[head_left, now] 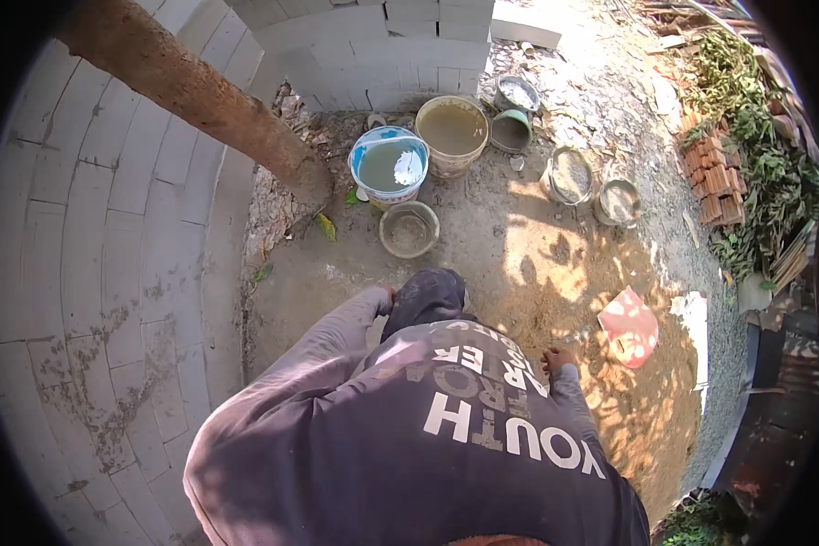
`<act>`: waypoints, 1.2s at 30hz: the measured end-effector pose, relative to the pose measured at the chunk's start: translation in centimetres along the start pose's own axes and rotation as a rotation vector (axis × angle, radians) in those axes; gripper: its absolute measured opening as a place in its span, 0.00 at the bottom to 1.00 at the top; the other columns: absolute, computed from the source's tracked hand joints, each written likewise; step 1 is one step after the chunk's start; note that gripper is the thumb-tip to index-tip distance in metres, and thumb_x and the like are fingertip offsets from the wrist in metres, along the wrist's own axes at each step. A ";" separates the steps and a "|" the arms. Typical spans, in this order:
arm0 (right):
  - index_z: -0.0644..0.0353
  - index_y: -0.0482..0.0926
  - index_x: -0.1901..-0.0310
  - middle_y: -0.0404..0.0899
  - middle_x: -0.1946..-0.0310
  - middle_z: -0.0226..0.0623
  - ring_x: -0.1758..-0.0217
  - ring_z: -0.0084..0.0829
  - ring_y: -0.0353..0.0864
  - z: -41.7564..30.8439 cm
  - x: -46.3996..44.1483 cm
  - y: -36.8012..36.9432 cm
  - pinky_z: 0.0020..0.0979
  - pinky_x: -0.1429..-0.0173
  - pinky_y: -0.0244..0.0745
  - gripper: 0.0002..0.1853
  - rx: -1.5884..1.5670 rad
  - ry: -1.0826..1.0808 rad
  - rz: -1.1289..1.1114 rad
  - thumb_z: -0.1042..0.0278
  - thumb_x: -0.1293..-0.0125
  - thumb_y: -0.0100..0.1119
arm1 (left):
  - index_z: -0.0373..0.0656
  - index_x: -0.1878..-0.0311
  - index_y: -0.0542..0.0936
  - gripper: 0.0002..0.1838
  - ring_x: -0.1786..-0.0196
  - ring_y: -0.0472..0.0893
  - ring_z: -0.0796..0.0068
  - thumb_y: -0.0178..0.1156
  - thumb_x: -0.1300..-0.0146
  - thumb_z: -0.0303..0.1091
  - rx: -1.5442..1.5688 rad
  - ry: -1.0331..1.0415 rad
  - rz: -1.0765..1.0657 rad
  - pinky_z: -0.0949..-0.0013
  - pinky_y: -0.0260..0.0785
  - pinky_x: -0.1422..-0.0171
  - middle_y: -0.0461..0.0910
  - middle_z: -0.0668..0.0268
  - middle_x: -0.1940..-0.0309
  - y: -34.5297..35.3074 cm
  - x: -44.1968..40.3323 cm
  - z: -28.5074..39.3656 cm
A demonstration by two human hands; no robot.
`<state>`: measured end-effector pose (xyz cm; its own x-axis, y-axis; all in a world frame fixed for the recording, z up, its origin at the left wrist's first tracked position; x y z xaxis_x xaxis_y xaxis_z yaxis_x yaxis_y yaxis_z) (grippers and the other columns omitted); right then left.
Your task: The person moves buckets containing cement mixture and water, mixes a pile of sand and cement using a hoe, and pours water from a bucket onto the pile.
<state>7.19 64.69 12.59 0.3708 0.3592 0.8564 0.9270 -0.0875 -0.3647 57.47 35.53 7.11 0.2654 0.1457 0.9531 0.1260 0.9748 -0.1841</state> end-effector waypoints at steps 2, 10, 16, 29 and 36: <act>0.65 0.78 0.53 0.84 0.69 0.40 0.79 0.29 0.78 -12.2 -1.3 -2.3 0.32 0.78 0.73 0.16 0.058 -0.192 0.026 0.59 0.33 0.57 | 0.44 0.49 0.81 0.27 0.65 0.83 0.70 0.73 0.50 0.48 0.355 0.274 0.595 0.64 0.77 0.58 0.84 0.63 0.60 -12.5 -0.6 1.0; 0.60 0.84 0.72 0.76 0.85 0.33 0.85 0.26 0.72 -42.4 -14.5 -5.8 0.32 0.78 0.70 0.17 0.685 -0.553 0.173 0.53 0.36 0.59 | 0.43 0.54 0.81 0.13 0.72 0.78 0.81 0.60 0.36 0.41 1.291 0.474 0.985 0.74 0.73 0.66 0.83 0.69 0.68 -30.7 18.5 4.1; 0.56 0.82 0.59 0.84 0.61 0.46 0.52 0.46 0.82 -53.6 -22.8 8.5 0.41 0.46 0.76 0.19 1.944 -1.164 -0.232 0.49 0.38 0.53 | 0.44 0.58 0.82 0.11 0.68 0.80 0.77 0.63 0.40 0.40 1.506 -0.109 1.062 0.72 0.73 0.60 0.83 0.67 0.72 -10.6 11.3 -9.9; 0.67 0.59 0.31 0.61 0.32 0.57 0.27 0.49 0.58 -83.1 -18.7 43.8 0.43 0.27 0.59 0.62 1.866 -1.084 -0.356 0.28 0.60 0.70 | 0.54 0.29 0.64 0.41 0.41 0.76 0.57 0.56 0.40 0.66 2.777 -0.917 0.195 0.50 0.73 0.47 0.63 0.59 0.29 10.7 20.6 21.3; 0.64 0.68 0.39 0.74 0.45 0.50 0.41 0.44 0.74 -74.4 -30.8 52.3 0.41 0.39 0.71 0.37 1.821 -0.870 -1.145 0.43 0.41 0.66 | 0.42 0.29 0.63 0.59 0.31 0.68 0.56 0.63 0.57 0.77 2.708 -0.894 0.435 0.59 0.59 0.28 0.70 0.51 0.35 -9.4 9.1 31.6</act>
<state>48.44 -20.09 -5.67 -0.6410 -0.1476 0.7532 -0.5116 0.8137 -0.2759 28.47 33.06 25.13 -0.2056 -0.3482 0.9146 -0.4002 -0.8229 -0.4033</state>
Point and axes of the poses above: each hand's wrist, its own x-axis away from the middle knuckle, its own y-axis out of the palm, z = x × y, the point moved 8 cm from there along -x, towards the middle knuckle
